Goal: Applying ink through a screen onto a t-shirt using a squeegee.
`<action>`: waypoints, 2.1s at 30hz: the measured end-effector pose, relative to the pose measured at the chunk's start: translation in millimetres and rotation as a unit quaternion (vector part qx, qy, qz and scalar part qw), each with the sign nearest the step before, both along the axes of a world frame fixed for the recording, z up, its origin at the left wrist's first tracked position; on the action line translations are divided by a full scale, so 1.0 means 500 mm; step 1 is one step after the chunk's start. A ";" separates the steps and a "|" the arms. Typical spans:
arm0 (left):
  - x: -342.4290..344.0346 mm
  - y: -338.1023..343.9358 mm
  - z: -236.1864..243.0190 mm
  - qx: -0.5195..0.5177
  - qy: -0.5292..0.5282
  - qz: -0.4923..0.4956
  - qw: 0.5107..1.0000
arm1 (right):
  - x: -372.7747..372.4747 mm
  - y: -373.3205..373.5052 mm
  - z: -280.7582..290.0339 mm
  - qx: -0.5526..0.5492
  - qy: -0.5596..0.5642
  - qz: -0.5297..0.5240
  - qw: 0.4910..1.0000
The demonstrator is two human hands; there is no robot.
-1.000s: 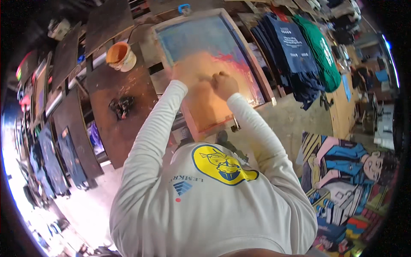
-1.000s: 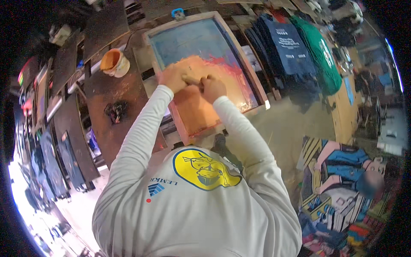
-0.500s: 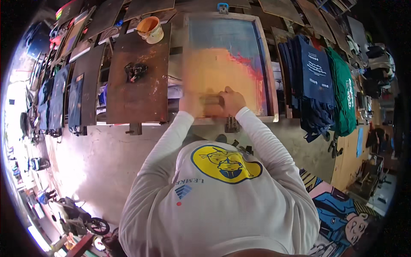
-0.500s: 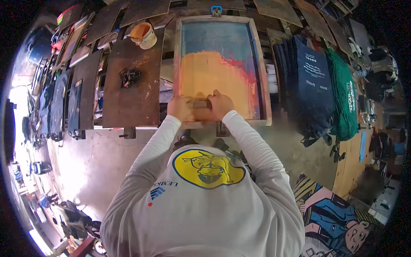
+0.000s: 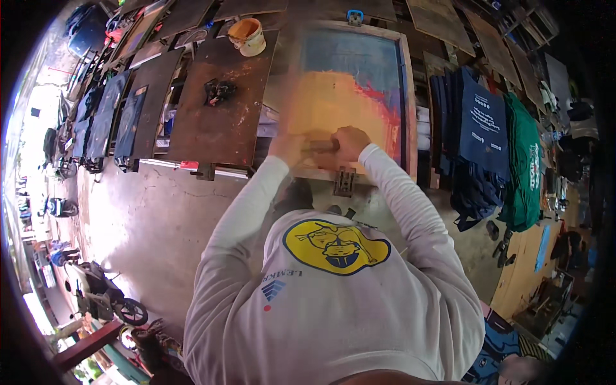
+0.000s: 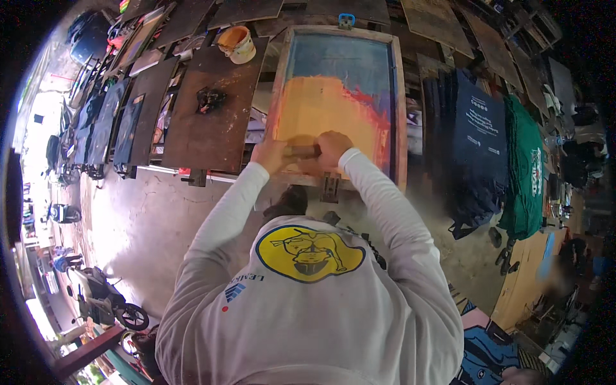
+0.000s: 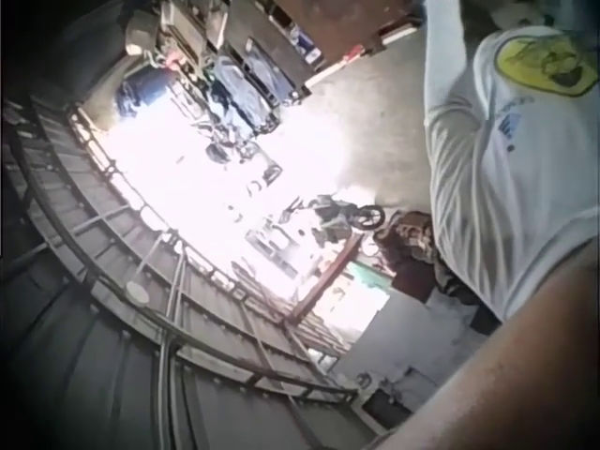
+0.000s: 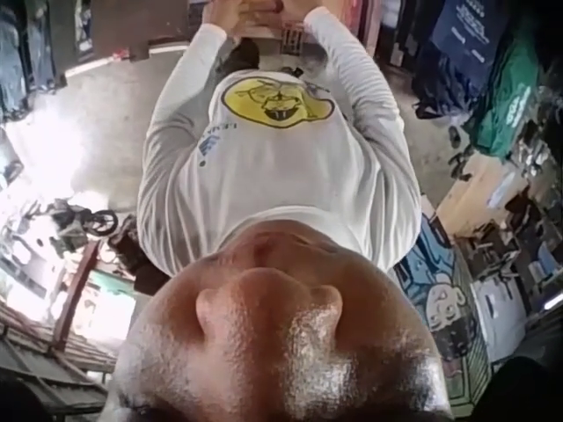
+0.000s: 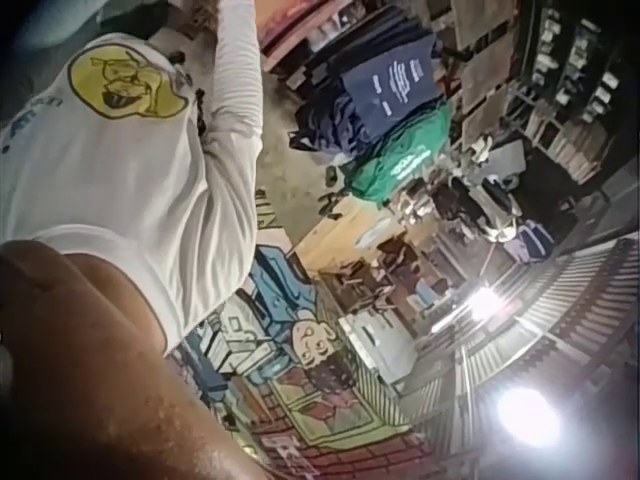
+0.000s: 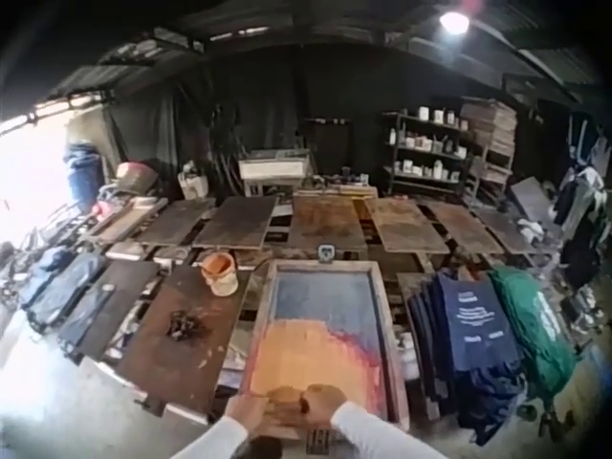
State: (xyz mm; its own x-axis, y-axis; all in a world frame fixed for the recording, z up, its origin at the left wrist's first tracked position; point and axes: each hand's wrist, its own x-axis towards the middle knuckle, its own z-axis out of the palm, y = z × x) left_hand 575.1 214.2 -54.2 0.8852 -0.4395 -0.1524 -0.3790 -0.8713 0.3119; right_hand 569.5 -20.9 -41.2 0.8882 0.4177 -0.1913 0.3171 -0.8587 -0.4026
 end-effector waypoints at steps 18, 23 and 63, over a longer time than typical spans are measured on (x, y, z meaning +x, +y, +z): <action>0.390 -0.082 -0.062 -0.086 -0.131 -0.070 0.985 | 0.287 -0.011 -0.026 -0.128 0.009 -0.162 0.978; 0.209 -0.040 -0.038 -0.054 0.009 -0.081 0.995 | 0.108 0.011 -0.052 -0.082 -0.053 -0.128 0.987; 0.477 -0.086 0.038 -0.064 -0.050 -0.101 0.992 | 0.390 -0.028 0.023 -0.073 -0.089 -0.158 0.981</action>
State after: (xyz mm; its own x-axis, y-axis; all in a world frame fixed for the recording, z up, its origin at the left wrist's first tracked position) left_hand 813.6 171.0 -35.2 0.7851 -0.6194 0.0006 -0.5764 -0.7302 0.3668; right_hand 764.6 -35.1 -29.5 0.9938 0.0949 -0.0585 0.0790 -0.9699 -0.2304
